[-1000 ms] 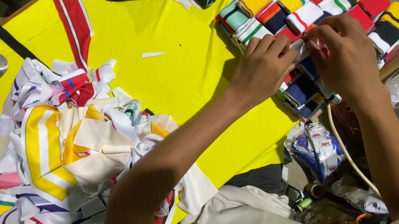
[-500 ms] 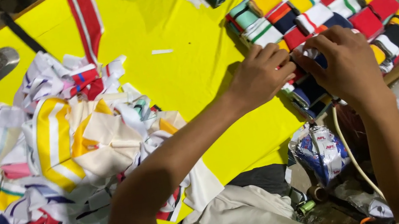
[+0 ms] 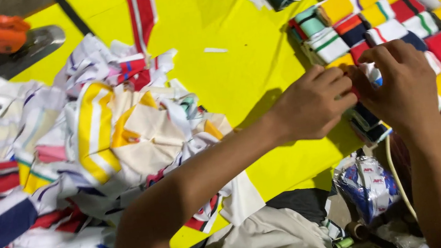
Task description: Folding long fabric strips into small rectangular bundles and stacking them neatly on a work surface.
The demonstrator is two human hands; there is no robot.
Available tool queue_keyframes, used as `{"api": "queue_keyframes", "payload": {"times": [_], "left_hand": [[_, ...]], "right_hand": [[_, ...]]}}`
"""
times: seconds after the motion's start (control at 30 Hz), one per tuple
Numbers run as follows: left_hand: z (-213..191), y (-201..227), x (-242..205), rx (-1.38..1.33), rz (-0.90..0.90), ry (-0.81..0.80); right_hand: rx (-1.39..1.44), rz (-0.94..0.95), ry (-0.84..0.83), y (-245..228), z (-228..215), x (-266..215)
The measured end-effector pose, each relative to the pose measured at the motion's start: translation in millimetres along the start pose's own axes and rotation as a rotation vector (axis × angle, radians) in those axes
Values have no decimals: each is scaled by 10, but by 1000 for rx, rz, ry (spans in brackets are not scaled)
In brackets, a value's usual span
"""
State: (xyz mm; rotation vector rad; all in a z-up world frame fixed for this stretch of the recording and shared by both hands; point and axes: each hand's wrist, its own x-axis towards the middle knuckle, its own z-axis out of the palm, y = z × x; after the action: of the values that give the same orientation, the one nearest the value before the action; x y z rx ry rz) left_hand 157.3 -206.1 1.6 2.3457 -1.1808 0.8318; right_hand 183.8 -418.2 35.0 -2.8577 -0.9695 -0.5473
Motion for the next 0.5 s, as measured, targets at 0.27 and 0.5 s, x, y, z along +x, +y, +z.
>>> {"api": "queue_keyframes", "payload": {"times": [0.27,0.5], "left_hand": [[-911,169,-758,-2,-185,-112],[-1968,174,-1426,-122,-556,-568]], "right_hand": [[501,-114,-123,-980,155,462],[617,-310,-258,-1869,187,832]]}}
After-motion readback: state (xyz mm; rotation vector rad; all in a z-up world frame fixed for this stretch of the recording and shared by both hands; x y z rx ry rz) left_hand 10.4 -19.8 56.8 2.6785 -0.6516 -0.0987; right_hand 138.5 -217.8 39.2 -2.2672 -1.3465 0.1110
